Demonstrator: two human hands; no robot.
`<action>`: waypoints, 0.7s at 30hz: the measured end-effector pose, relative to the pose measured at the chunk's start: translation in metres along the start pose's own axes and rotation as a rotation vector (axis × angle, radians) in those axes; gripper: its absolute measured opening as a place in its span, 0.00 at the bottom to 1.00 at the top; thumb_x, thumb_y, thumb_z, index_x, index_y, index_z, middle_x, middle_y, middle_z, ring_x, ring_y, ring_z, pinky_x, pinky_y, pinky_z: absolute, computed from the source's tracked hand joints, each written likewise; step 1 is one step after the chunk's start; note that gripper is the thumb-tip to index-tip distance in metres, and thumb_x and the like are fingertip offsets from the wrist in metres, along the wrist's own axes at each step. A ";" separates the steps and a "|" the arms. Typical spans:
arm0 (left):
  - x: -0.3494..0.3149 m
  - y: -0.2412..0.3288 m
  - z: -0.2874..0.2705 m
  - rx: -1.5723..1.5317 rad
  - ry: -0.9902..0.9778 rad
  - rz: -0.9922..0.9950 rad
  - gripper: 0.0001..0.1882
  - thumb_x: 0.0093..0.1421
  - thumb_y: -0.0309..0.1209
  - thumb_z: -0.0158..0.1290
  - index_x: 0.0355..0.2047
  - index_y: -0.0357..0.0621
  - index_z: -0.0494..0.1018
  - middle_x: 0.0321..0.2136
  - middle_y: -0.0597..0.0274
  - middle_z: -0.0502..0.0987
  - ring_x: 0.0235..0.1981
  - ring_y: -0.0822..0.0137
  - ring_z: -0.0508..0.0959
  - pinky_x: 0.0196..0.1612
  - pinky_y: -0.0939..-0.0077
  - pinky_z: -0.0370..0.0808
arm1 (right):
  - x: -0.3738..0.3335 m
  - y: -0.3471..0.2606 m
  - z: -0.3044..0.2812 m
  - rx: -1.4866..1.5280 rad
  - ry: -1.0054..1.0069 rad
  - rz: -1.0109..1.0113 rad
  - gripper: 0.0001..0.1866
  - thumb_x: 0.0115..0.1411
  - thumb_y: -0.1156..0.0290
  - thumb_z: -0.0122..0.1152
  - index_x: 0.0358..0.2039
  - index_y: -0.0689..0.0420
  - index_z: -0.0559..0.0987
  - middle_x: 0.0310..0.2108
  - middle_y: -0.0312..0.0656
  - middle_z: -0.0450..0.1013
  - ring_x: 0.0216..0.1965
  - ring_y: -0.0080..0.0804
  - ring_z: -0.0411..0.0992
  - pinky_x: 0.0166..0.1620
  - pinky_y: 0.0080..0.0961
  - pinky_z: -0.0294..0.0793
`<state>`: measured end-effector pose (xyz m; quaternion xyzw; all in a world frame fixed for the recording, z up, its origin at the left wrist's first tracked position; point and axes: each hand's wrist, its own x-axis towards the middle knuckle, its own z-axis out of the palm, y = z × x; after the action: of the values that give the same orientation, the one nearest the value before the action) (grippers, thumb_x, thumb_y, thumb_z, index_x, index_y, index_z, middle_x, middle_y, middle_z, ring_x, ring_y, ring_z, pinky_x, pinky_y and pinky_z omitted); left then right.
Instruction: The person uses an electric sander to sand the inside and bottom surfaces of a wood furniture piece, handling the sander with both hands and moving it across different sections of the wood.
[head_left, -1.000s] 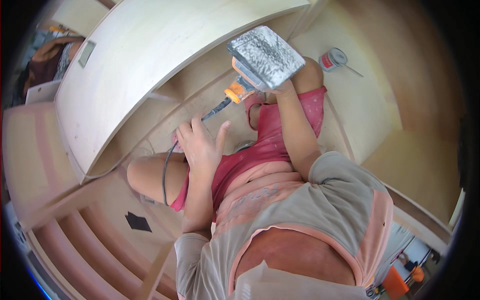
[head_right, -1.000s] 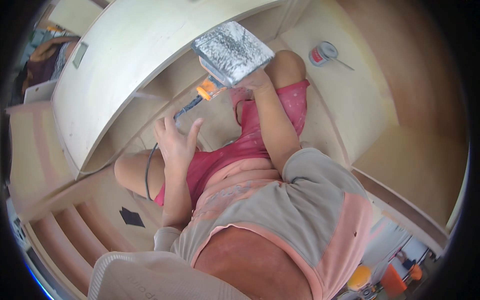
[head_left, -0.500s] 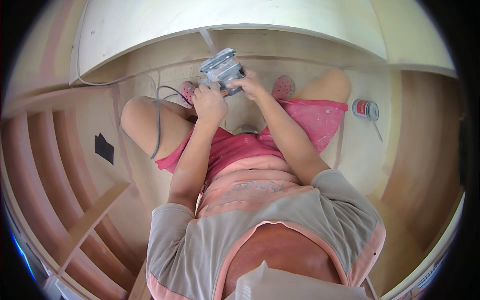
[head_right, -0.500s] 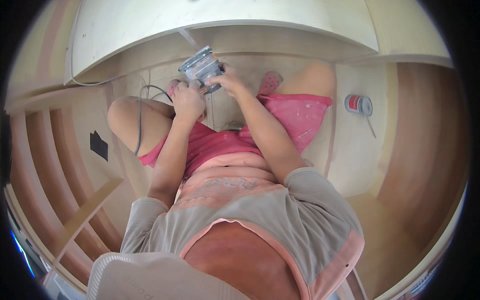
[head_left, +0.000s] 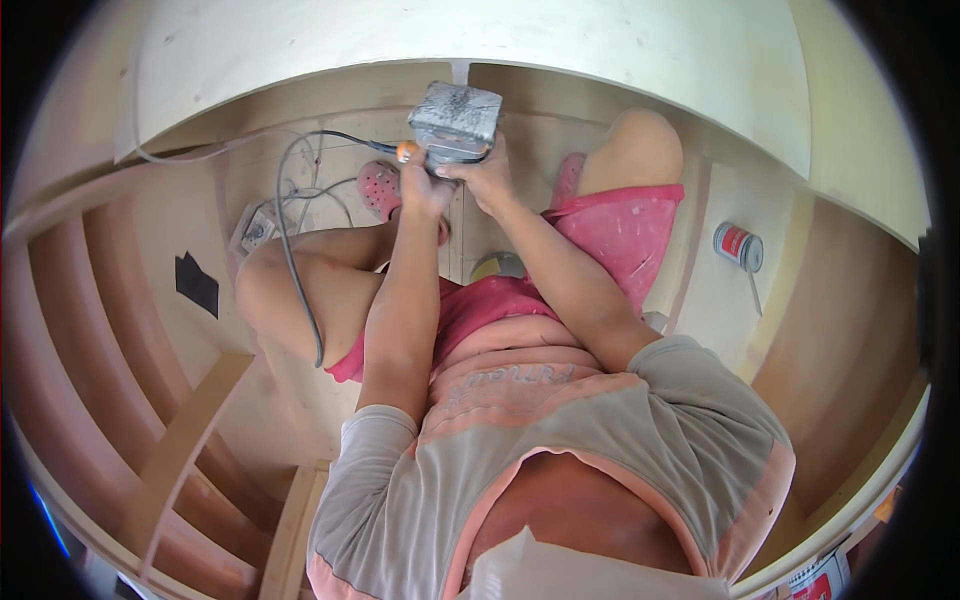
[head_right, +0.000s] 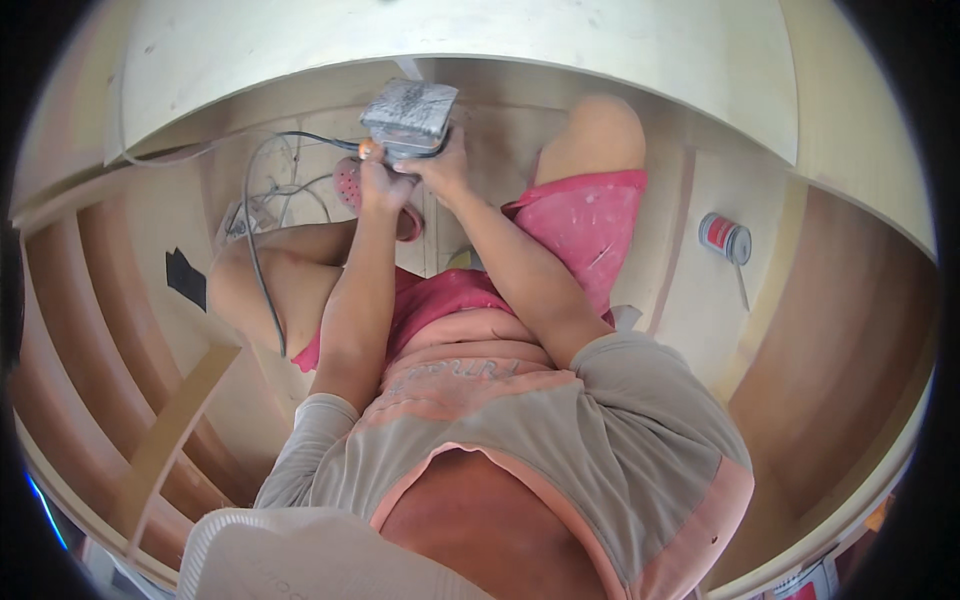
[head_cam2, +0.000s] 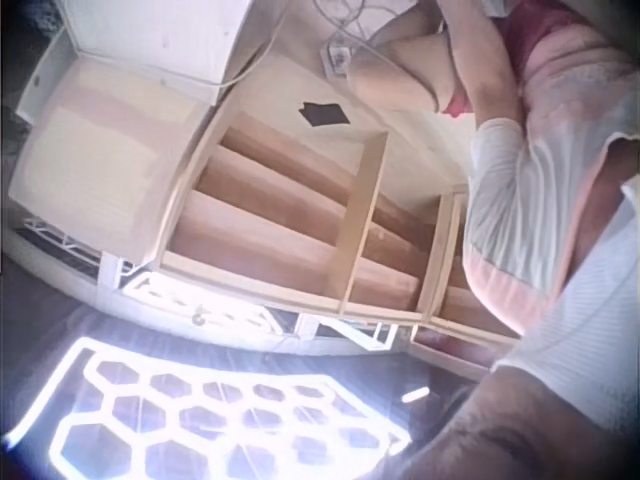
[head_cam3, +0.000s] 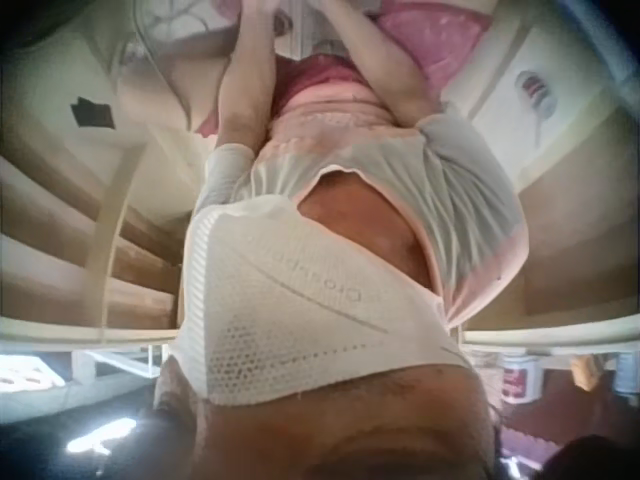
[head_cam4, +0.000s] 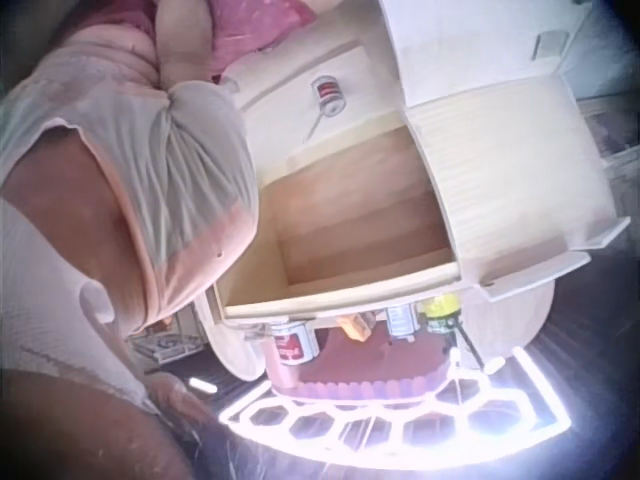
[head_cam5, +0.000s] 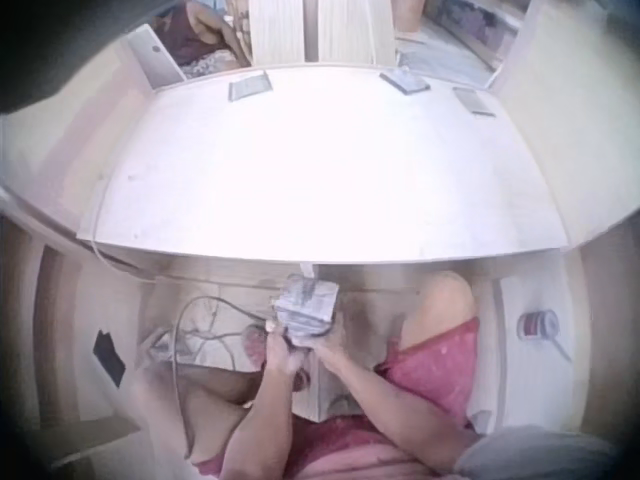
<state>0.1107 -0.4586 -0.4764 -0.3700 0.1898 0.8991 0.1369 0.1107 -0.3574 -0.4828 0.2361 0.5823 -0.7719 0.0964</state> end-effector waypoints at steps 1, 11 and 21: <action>0.006 0.003 -0.006 0.008 0.011 -0.027 0.21 0.63 0.40 0.40 0.51 0.38 0.64 0.51 0.48 0.69 0.52 0.50 0.69 0.57 0.49 0.62 | -0.001 0.004 -0.002 -0.075 -0.009 -0.048 0.51 0.26 0.82 0.75 0.54 0.64 0.56 0.49 0.47 0.66 0.50 0.36 0.68 0.52 0.30 0.71; -0.005 -0.017 -0.002 -0.050 0.125 -0.002 0.21 0.65 0.36 0.32 0.53 0.38 0.62 0.51 0.50 0.68 0.52 0.51 0.69 0.56 0.49 0.64 | -0.008 -0.023 -0.007 -0.494 0.060 0.187 0.48 0.26 0.71 0.73 0.51 0.68 0.60 0.46 0.54 0.69 0.49 0.44 0.69 0.51 0.32 0.69; -0.002 -0.024 0.020 -0.026 0.099 0.098 0.20 0.64 0.41 0.37 0.51 0.43 0.65 0.48 0.56 0.71 0.50 0.57 0.70 0.54 0.57 0.66 | 0.002 -0.057 0.005 -0.258 0.028 0.277 0.43 0.32 0.73 0.72 0.49 0.69 0.60 0.45 0.54 0.68 0.47 0.40 0.70 0.49 0.30 0.71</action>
<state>0.1090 -0.4282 -0.4678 -0.4062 0.2024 0.8877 0.0784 0.0833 -0.3449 -0.4341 0.3103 0.6396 -0.6668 0.2234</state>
